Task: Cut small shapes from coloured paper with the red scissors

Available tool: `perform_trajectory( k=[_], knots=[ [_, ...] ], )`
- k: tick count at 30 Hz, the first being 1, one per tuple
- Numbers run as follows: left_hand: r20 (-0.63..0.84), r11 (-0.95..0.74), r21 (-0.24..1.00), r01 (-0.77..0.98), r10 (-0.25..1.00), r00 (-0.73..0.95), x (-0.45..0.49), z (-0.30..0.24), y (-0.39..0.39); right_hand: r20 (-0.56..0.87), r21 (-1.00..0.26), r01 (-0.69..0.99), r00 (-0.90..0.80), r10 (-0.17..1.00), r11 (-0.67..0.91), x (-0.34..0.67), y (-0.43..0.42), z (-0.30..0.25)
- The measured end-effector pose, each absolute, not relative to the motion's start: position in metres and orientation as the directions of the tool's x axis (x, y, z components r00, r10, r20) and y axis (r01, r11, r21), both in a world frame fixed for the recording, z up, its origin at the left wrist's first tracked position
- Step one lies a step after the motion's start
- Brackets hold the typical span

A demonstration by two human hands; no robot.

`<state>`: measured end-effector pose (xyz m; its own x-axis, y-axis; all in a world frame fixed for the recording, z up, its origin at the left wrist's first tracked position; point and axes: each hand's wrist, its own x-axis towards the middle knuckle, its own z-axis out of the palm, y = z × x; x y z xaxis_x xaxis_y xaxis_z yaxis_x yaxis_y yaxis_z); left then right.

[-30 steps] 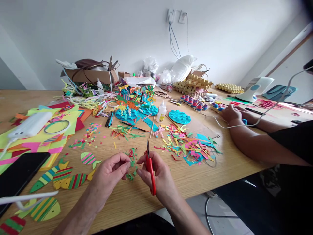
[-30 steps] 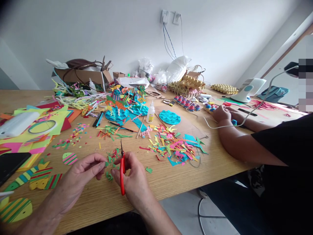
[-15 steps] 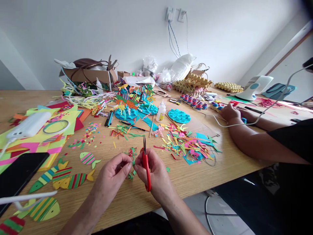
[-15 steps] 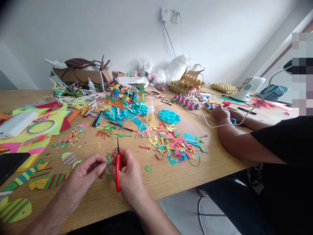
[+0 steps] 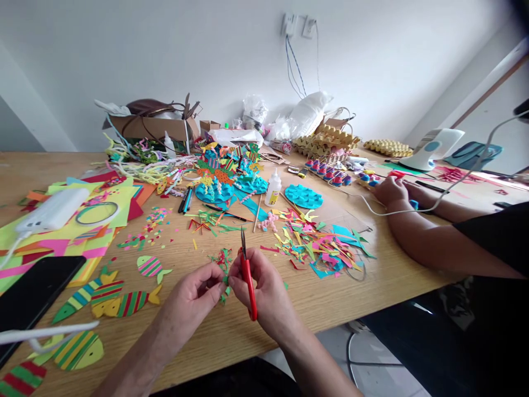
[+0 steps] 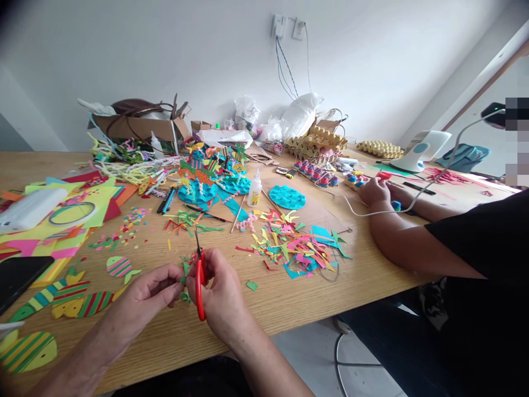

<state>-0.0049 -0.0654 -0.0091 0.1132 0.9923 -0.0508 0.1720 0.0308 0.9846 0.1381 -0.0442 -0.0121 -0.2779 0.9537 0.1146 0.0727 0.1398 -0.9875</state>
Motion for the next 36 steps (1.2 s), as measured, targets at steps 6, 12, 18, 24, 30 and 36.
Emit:
perform_trajectory(
  k=[6, 12, 18, 24, 30, 36],
  knots=[
    [-0.026, -0.007, 0.971, 0.237, 0.991, 0.135, -0.012, -0.007, -0.065, 0.149, -0.968, 0.143, -0.335, 0.930, 0.206, 0.140, -0.039, -0.015],
    [-0.008, 0.004, 0.974, 0.226, 1.000, 0.019, -0.010, -0.003, -0.064, 0.133, -0.985, 0.065, -0.280, 0.951, 0.157, 0.140, -0.039, -0.015],
    [0.006, -0.012, 0.977, 0.212, 1.000, 0.030, -0.005, -0.005, -0.065, 0.102, -0.992, -0.102, -0.256, 0.961, 0.078, 0.137, -0.043, -0.018],
    [0.029, -0.048, 0.967, 0.250, 0.996, 0.081, -0.004, -0.009, -0.065, 0.086, -0.987, -0.151, -0.253, 0.964, 0.048, 0.133, -0.043, -0.014],
    [0.031, -0.043, 0.974, 0.225, 0.998, 0.055, -0.003, -0.008, -0.067, 0.067, -0.991, -0.131, -0.274, 0.959, 0.031, 0.133, -0.044, -0.012],
    [0.047, -0.046, 0.980, 0.194, 0.999, 0.001, -0.002, -0.006, -0.067, 0.102, -0.992, -0.105, -0.260, 0.960, 0.077, 0.131, -0.045, -0.013]
  ],
)
